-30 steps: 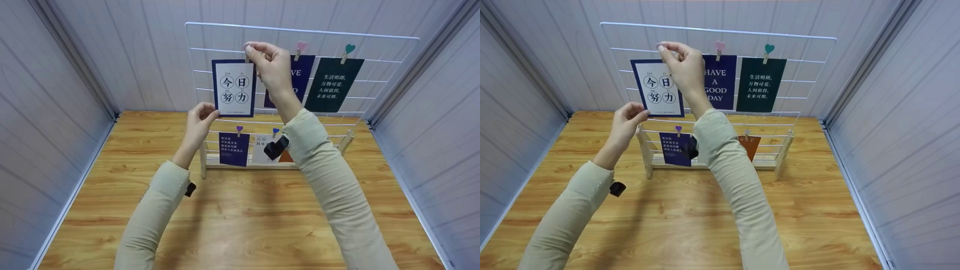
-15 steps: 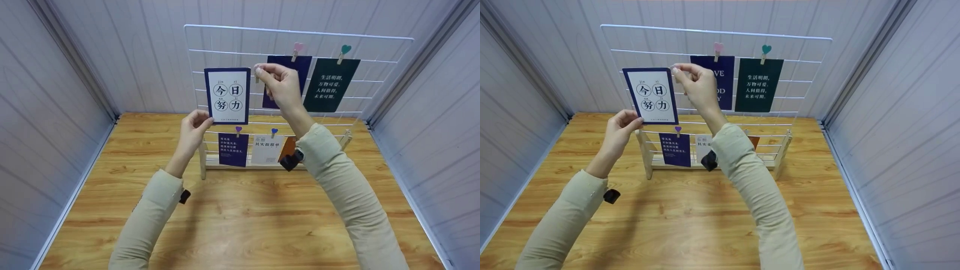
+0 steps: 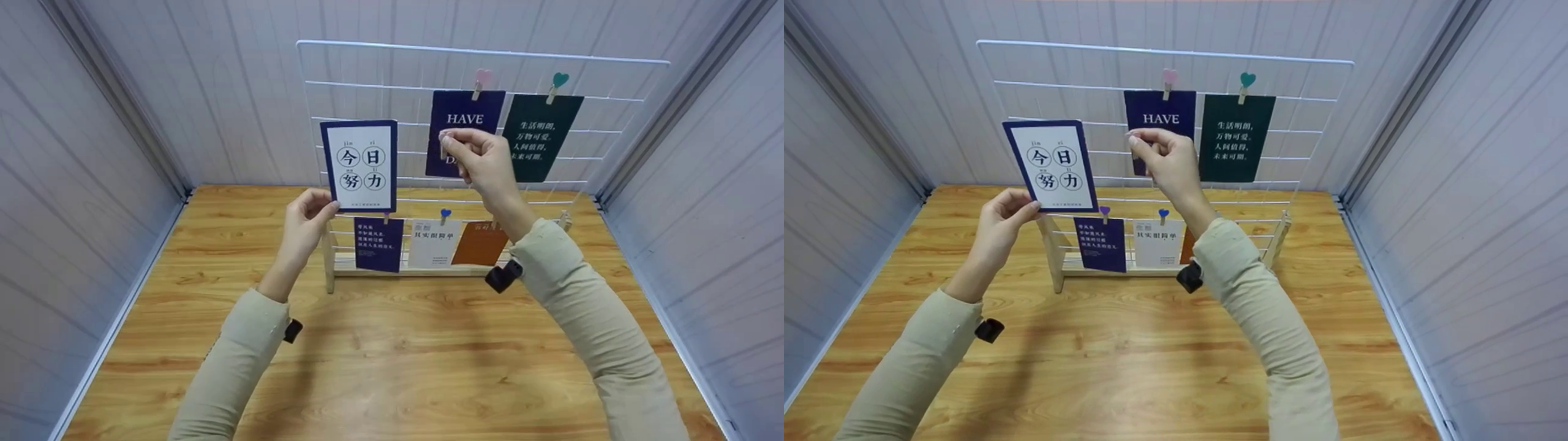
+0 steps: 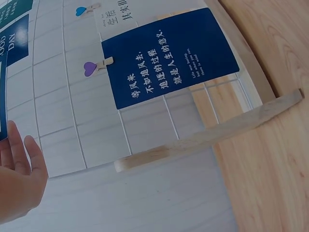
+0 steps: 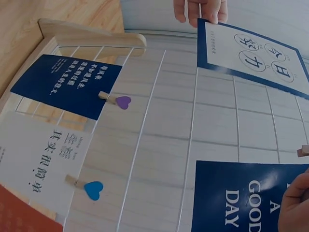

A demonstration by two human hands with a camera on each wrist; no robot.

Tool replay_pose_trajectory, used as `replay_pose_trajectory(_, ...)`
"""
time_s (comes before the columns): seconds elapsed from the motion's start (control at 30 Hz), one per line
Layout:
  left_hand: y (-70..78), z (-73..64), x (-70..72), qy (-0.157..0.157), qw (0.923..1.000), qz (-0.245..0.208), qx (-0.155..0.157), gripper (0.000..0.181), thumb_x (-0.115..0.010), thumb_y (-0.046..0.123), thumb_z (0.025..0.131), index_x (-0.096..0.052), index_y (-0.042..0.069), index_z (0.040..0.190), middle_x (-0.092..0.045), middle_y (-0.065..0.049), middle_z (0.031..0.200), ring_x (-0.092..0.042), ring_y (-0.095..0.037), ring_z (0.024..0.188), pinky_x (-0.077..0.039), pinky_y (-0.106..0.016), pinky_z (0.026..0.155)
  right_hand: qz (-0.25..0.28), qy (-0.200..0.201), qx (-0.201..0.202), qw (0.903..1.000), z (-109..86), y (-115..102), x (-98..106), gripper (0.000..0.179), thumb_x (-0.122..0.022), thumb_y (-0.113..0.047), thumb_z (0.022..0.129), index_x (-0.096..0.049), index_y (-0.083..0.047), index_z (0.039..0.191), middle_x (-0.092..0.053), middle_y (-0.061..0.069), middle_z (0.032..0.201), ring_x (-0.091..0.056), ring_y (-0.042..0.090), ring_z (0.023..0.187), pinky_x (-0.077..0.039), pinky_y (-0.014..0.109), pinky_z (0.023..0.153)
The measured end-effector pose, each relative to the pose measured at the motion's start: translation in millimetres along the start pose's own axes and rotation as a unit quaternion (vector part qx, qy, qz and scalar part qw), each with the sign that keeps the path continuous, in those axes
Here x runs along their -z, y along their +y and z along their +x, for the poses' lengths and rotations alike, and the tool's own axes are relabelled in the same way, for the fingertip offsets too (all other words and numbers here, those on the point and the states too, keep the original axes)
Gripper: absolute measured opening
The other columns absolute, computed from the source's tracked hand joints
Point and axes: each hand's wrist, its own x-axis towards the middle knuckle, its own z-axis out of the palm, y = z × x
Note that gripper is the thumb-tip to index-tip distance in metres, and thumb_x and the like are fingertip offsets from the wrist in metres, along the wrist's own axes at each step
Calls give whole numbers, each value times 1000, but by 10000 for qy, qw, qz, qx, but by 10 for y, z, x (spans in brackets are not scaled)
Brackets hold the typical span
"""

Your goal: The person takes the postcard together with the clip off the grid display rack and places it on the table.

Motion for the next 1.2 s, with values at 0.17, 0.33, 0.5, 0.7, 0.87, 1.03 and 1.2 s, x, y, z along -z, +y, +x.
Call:
replay_pose_trajectory(0.17,-14,-43,54,33,10000,-24,31,5,-60,-5,79,-57,-2,82,-57,-7,76,-53,-13,67,-44,-22,63,-81,-25,107,9999,-78,45,106,18,-63,-15,82,-66,-1,94,-54,14,66,-38,10,43,-32,17,37)
replay_pose_trajectory(0.33,-37,-92,125,97,9999,28,99,6,-59,-4,80,-56,-6,85,-57,-9,79,-53,-13,69,-46,-23,65,-99,13,95,9999,-149,112,215,19,-63,-14,82,-65,1,94,-56,14,67,-39,9,43,-32,16,37)
replay_pose_trajectory(0.5,-71,-131,182,153,9994,-36,308,5,-58,-4,81,-56,-5,85,-56,-10,80,-54,-15,71,-48,-26,69,-103,87,-46,9999,-216,200,350,22,-62,-13,83,-63,5,95,-55,9,63,-38,8,43,-31,17,37)
replay_pose_trajectory(0.7,-122,-197,257,254,9990,44,367,6,-59,-5,81,-55,-7,85,-55,-10,79,-53,-14,69,-47,-24,67,-195,195,-267,9993,-320,283,522,24,-62,-15,83,-63,5,97,-56,2,64,-38,8,45,-31,17,37)
replay_pose_trajectory(0.87,-140,-265,326,291,9981,186,501,11,-59,-4,81,-54,-11,88,-55,-9,79,-54,-14,71,-47,-24,67,-73,310,-413,9986,-417,341,676,29,-62,-14,83,-60,11,98,-59,3,69,-38,7,45,-30,17,38)
replay_pose_trajectory(1.03,-162,-326,416,307,9966,290,706,13,-59,0,83,-54,-9,90,-55,-10,83,-54,-17,74,-47,-25,70,-55,454,-318,9984,-518,422,847,23,-61,-10,83,-61,10,94,-59,4,68,-38,7,43,-30,17,36)
replay_pose_trajectory(1.2,-185,-395,513,434,9944,357,899,13,-59,3,83,-54,-6,91,-54,-10,85,-54,-17,75,-47,-26,71,98,593,-388,9974,-608,469,1008,11,-61,-7,83,-66,1,89,-61,5,70,-39,7,43,-31,16,36)
